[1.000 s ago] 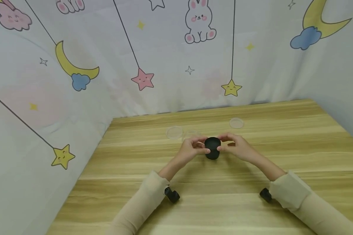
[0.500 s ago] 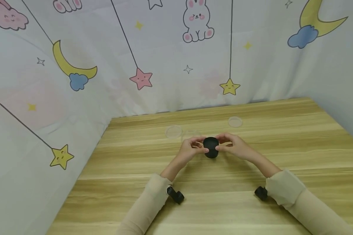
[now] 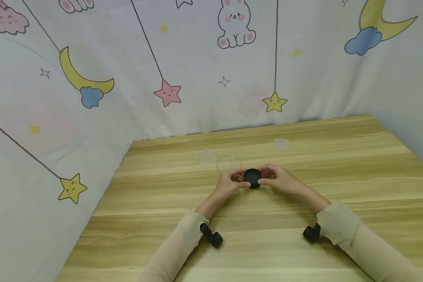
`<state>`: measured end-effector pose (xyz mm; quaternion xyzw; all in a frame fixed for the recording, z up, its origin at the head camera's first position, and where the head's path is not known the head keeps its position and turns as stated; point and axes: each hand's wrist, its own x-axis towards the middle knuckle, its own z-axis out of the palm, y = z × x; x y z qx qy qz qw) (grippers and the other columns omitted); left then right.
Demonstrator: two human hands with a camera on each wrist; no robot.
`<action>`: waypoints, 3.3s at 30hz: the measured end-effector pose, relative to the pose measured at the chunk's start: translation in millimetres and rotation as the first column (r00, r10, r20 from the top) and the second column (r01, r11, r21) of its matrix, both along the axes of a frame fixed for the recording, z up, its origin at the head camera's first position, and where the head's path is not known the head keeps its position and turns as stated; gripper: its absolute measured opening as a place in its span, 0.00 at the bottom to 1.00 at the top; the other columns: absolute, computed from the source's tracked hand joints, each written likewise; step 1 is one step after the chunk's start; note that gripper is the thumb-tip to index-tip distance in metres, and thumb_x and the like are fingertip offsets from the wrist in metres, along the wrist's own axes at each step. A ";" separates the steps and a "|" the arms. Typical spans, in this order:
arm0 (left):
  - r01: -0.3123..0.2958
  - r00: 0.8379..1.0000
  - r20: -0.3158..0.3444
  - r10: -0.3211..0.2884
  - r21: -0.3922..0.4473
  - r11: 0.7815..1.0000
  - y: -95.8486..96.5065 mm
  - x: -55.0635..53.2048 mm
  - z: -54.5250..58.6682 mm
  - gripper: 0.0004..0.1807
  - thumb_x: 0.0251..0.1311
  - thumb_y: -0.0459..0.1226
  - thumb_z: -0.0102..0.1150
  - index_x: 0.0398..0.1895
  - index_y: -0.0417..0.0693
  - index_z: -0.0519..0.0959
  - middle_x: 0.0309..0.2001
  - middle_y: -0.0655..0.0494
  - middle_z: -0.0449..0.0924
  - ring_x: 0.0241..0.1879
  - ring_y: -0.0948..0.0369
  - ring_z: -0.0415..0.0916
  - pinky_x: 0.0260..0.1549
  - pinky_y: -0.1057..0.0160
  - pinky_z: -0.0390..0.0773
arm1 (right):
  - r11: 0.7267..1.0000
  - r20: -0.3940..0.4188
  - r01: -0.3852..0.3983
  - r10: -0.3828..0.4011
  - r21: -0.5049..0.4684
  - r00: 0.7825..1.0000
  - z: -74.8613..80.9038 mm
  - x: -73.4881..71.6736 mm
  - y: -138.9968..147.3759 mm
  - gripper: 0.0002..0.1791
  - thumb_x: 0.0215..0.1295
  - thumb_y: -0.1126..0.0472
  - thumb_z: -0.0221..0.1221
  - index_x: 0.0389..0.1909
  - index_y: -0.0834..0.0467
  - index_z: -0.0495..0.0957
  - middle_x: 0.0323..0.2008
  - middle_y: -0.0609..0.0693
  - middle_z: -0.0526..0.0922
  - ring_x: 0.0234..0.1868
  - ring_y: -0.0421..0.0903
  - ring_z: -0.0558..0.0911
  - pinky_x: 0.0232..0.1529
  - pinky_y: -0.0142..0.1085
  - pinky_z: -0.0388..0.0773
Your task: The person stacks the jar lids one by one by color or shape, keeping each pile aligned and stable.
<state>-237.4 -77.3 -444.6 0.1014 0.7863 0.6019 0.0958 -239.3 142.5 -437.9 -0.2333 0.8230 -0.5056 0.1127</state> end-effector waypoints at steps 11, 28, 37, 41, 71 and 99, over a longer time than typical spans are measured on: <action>0.003 0.998 -0.058 -0.005 -0.043 0.999 0.8 -3.6 0.3 0.28 0.51 0.28 0.70 0.58 0.37 0.78 0.50 0.38 0.81 0.38 0.63 0.73 0.36 0.74 0.72 | 1.000 -0.019 0.020 -0.020 0.006 1.000 -2.5 -6.3 -0.7 0.25 0.68 0.61 0.60 0.60 0.71 0.69 0.54 0.67 0.78 0.56 0.60 0.78 0.56 0.45 0.77; 0.022 0.997 -0.077 -0.026 -0.049 0.999 -1.6 -2.8 -8.2 0.27 0.51 0.27 0.70 0.57 0.36 0.78 0.47 0.37 0.81 0.37 0.66 0.71 0.37 0.74 0.72 | 0.999 0.003 0.030 -0.030 0.037 1.000 -7.8 -1.8 -0.4 0.27 0.69 0.59 0.59 0.62 0.70 0.69 0.58 0.68 0.75 0.58 0.60 0.76 0.57 0.47 0.76; 0.016 0.997 -0.071 -0.018 -0.023 1.000 -2.3 -0.7 -8.5 0.28 0.51 0.28 0.70 0.58 0.36 0.77 0.50 0.37 0.78 0.41 0.60 0.72 0.39 0.73 0.72 | 0.999 0.010 0.027 -0.027 0.041 1.000 -6.7 -1.7 0.2 0.29 0.70 0.59 0.58 0.64 0.71 0.66 0.60 0.69 0.73 0.59 0.62 0.74 0.61 0.53 0.73; 0.005 0.998 -0.068 -0.006 -0.024 1.000 -1.5 1.0 -8.1 0.27 0.51 0.29 0.70 0.58 0.36 0.77 0.50 0.38 0.78 0.39 0.63 0.72 0.40 0.71 0.72 | 0.999 0.037 0.040 -0.041 0.030 0.998 -7.4 -2.1 0.4 0.30 0.71 0.57 0.57 0.66 0.70 0.64 0.60 0.69 0.73 0.60 0.62 0.74 0.61 0.52 0.72; -0.181 0.978 0.070 0.197 -0.186 0.966 -75.7 -39.5 13.1 0.35 0.51 0.33 0.72 0.62 0.31 0.69 0.59 0.38 0.73 0.60 0.46 0.70 0.62 0.51 0.72 | 0.986 0.246 -0.100 0.065 0.131 0.967 25.1 -78.8 -52.4 0.38 0.70 0.63 0.55 0.75 0.67 0.49 0.71 0.69 0.60 0.72 0.64 0.61 0.70 0.57 0.62; -0.315 0.947 0.049 0.317 -0.039 0.948 -54.8 -35.1 18.9 0.28 0.53 0.28 0.66 0.59 0.33 0.72 0.50 0.43 0.74 0.48 0.53 0.76 0.45 0.63 0.76 | 0.989 0.176 -0.022 -0.004 0.143 0.984 30.9 -79.8 -54.5 0.31 0.69 0.62 0.57 0.71 0.65 0.62 0.58 0.65 0.74 0.55 0.55 0.77 0.50 0.38 0.78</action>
